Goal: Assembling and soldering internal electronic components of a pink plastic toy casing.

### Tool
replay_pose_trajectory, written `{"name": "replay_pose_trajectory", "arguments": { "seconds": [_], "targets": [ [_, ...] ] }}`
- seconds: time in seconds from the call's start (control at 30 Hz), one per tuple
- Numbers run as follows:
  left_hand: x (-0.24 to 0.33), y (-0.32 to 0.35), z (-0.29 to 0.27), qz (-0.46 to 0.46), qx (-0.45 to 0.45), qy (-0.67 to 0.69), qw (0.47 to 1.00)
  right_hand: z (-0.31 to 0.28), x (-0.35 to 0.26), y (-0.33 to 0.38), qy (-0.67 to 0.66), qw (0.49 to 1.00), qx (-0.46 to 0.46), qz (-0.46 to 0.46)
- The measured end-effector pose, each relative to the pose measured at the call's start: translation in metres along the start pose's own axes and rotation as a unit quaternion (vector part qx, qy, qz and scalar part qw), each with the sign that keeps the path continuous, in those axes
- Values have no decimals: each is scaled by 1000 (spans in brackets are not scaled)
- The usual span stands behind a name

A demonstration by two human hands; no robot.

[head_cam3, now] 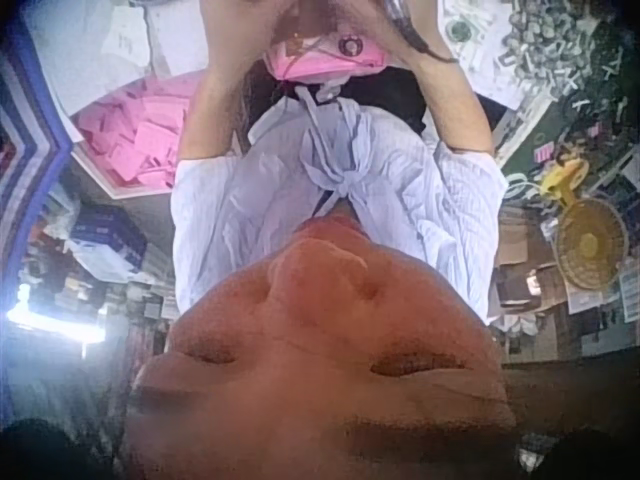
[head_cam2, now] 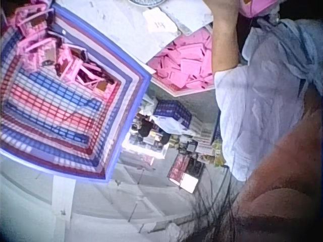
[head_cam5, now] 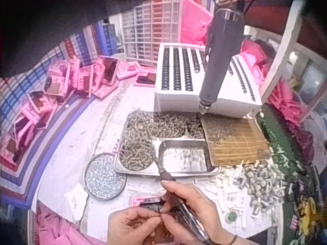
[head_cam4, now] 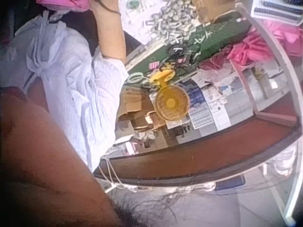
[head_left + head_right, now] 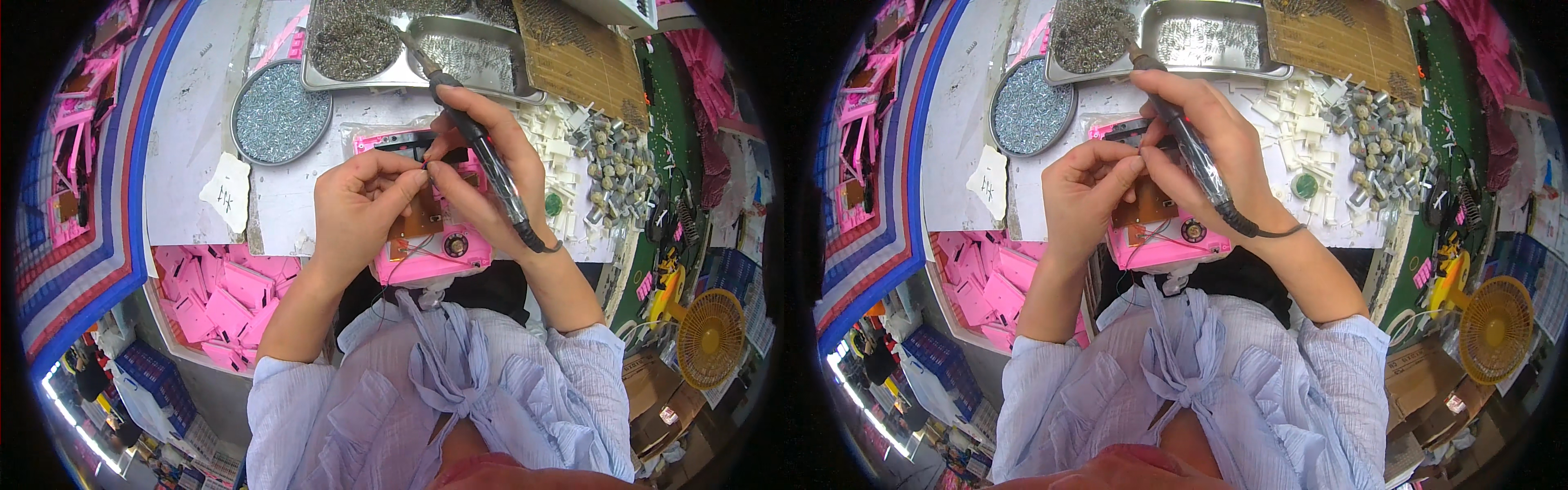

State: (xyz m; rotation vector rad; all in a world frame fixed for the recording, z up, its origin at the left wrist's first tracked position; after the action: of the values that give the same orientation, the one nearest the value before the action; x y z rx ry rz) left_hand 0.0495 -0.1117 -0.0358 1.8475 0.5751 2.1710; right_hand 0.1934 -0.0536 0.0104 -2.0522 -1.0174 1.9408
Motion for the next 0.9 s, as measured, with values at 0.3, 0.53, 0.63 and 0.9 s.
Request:
{"name": "replay_pose_trajectory", "arguments": {
  "seconds": [0.3, 0.53, 0.63, 0.9],
  "targets": [
    [4, 2, 0, 11, 12, -28, 999, -1, -2, 1, 60, 996, -68, 5],
    [8, 1, 1, 67, 39, -73, 994, -1, -15, 7, 141, 984, -58, -91],
    [22, 2, 0, 154, 59, -196, 967, -3, -16, 28, 216, 959, -112, -143],
    [23, 3, 12, 204, 89, -324, 920, -22, -24, 41, 236, 953, -64, -178]
  ]
}}
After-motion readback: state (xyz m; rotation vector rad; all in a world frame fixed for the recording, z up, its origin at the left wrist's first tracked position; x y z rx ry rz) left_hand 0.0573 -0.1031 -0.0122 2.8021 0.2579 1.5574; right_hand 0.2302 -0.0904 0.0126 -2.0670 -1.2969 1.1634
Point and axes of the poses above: each hand's wrist, its own y-axis away from the middle knuckle, its own z-axis out of the palm, x = y × z, the point moved 6 cm from there along -y, towards the middle knuckle, and after that the axes turned 15 degrees about -z, right-handed, at the moved point
